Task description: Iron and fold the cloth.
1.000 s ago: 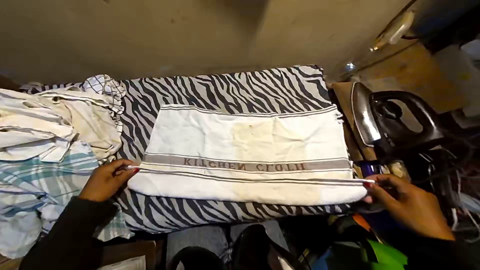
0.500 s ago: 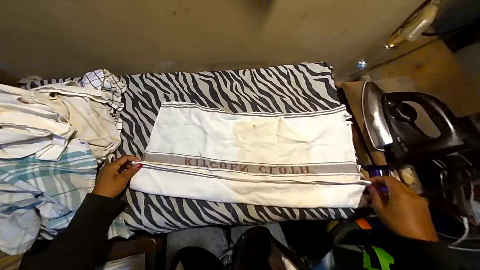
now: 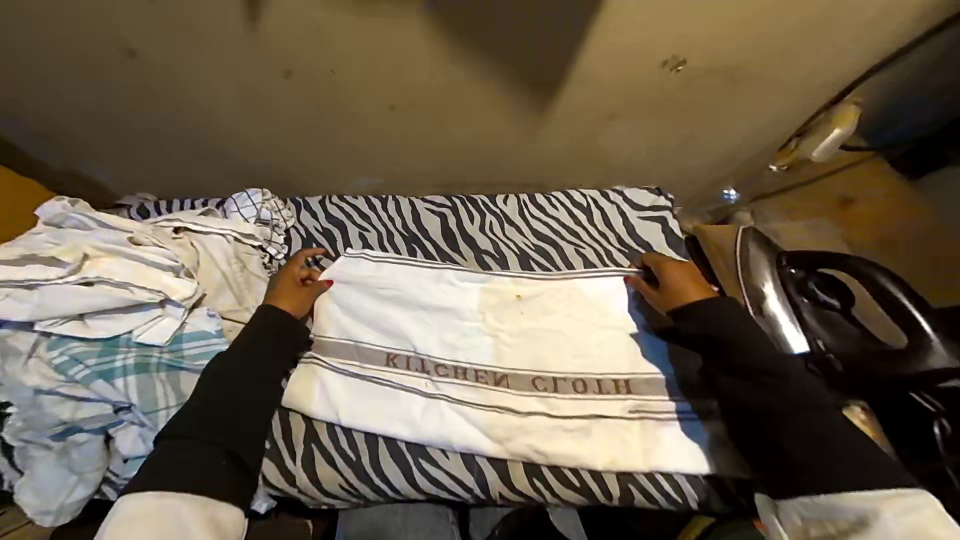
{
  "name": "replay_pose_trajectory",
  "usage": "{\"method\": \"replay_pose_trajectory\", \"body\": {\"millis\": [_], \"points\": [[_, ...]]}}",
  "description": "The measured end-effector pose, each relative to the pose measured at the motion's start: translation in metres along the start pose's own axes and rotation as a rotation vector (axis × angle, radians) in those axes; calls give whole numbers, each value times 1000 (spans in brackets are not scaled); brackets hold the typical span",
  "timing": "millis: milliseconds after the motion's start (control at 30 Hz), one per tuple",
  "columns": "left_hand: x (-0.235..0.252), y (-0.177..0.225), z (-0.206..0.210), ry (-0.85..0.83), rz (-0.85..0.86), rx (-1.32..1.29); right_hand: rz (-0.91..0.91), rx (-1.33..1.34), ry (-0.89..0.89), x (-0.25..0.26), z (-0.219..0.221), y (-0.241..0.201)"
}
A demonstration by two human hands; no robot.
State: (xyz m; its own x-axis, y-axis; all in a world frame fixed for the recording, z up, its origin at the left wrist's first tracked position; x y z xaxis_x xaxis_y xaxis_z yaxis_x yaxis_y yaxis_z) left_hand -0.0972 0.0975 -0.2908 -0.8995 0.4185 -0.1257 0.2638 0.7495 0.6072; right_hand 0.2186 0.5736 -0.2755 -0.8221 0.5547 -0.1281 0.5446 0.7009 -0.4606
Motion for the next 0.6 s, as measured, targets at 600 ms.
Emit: {"method": "replay_pose_trajectory", "body": {"millis": [600], "points": [[-117,-17,34,-222,603,376,-362,-32,69,-174,14,-25]]}}
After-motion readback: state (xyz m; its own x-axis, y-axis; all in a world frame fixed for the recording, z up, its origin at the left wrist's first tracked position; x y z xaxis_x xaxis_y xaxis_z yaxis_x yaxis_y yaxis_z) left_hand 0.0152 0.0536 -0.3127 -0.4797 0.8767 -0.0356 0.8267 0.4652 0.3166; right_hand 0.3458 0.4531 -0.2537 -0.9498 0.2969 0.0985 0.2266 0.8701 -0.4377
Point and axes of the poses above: each hand's wrist, its own x-axis towards the middle knuckle, its own z-axis out of the palm, y = z × x, the point moved 10 cm from there along x, towards the middle knuckle, and after that the axes turned 9 degrees about x, right-handed, at the moved point
